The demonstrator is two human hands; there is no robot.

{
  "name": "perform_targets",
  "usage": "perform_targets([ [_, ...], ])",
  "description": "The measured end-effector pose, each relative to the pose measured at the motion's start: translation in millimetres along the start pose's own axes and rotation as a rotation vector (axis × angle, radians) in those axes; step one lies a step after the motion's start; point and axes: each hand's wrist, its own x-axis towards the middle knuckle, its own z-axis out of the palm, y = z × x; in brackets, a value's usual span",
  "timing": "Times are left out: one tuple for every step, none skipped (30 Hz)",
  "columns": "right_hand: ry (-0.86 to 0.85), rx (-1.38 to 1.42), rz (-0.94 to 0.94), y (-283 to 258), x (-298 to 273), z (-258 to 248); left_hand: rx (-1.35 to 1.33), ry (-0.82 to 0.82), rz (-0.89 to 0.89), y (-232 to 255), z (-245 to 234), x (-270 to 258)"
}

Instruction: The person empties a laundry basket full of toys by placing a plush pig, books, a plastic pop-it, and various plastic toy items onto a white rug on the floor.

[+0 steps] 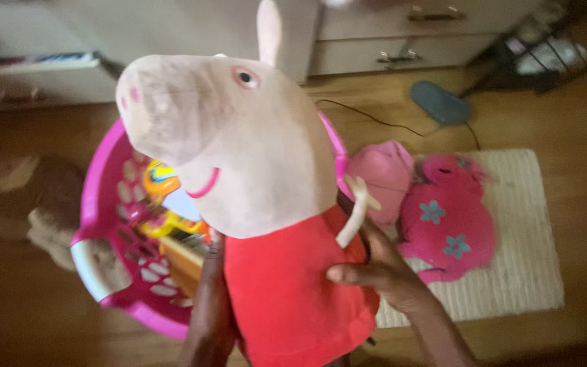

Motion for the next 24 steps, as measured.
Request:
perform_targets([
  [0.037, -0.035, 0.004, -1.2, -11.7, -20.6, -0.033, 0.027, -0.05, -9.6, 20.7, -1.0],
  [0.074, -0.07, 0.009, -2.6, -24.5, -42.4, -0.065, 0.055, -0.099, -23.0, 43.2, -4.4],
  [0.115, -0.107, 0.016, -2.1, -36.8, -62.5, -0.097, 0.081, -0.151, -36.7, 65.2, -6.0],
  [0.136, -0.083, 0.009, 0.3, -47.1, -80.7, -0.088, 0.069, -0.18, -48.6, 84.5, -5.1],
  [0.16, -0.063, 0.003, 2.2, -58.6, -100.4, -0.081, 0.057, -0.212, -63.1, 102.8, -4.2],
  [0.183, -0.042, -0.004, 4.6, -69.4, -119.3, -0.073, 0.044, -0.244, -78.1, 118.2, -2.8],
  [0.193, -0.017, -0.036, 7.6, -78.5, -136.0, 0.034, -0.005, -0.156, -93.9, 131.3, -0.2],
  [0.204, 0.007, -0.068, 11.1, -86.4, -152.2, 0.139, -0.058, -0.067, -110.9, 143.6, 3.6],
  [0.218, 0.034, -0.098, 15.4, -96.9, -167.2, 0.244, -0.114, 0.019, -127.2, 153.6, 6.5],
  [0.258, -0.008, -0.097, 20.1, -106.8, -182.6, 0.305, -0.145, 0.028, -142.3, 163.0, 10.4],
  [0.295, -0.053, -0.094, 25.0, -115.7, -199.3, 0.362, -0.176, 0.039, -158.3, 173.2, 14.7],
  [0.331, -0.098, -0.089, 30.9, -126.6, -213.8, 0.418, -0.208, 0.05, -173.1, 181.7, 18.0],
  [0.334, -0.071, -0.117, 38.1, -131.8, -225.3, 0.405, -0.216, 0.038, -186.8, 188.5, 21.4],
  [0.336, -0.044, -0.146, 46.6, -132.5, -234.0, 0.393, -0.223, 0.025, -199.3, 194.4, 26.3],
  [0.335, -0.02, -0.179, 53.0, -134.8, -244.7, 0.378, -0.229, 0.017, -211.3, 200.6, 33.4],
  [0.397, -0.041, -0.076, 58.3, -138.7, -254.6, 0.464, -0.179, 0.005, -222.2, 206.3, 42.4],
  [0.454, -0.057, 0.031, 64.8, -140.4, -260.1, 0.552, -0.121, -0.007, -231.7, 210.1, 50.6],
  [0.509, -0.073, 0.139, 70.8, -142.2, -264.5, 0.639, -0.064, -0.019, -240.1, 213.1, 58.4],
  [0.513, -0.06, 0.183, 76.2, -143.0, -269.1, 0.748, -0.039, -0.036, -247.6, 216.0, 66.0],
  [0.516, -0.045, 0.226, 81.8, -141.8, -272.8, 0.858, -0.015, -0.052, -253.4, 218.7, 73.1],
  [0.513, -0.033, 0.265, 87.1, -139.0, -276.8, 0.965, 0.013, -0.062, -256.8, 220.6, 78.9],
  [0.503, 0.035, 0.253, 92.4, -137.2, -279.7, 0.832, -0.018, -0.119, -260.3, 222.8, 82.9],
  [0.49, 0.099, 0.239, 97.4, -134.5, -283.5, 0.696, -0.05, -0.171, -265.2, 226.7, 87.2],
  [0.477, 0.163, 0.225, 102.9, -131.0, -286.4, 0.559, -0.081, -0.222, -268.6, 228.4, 90.8],
])
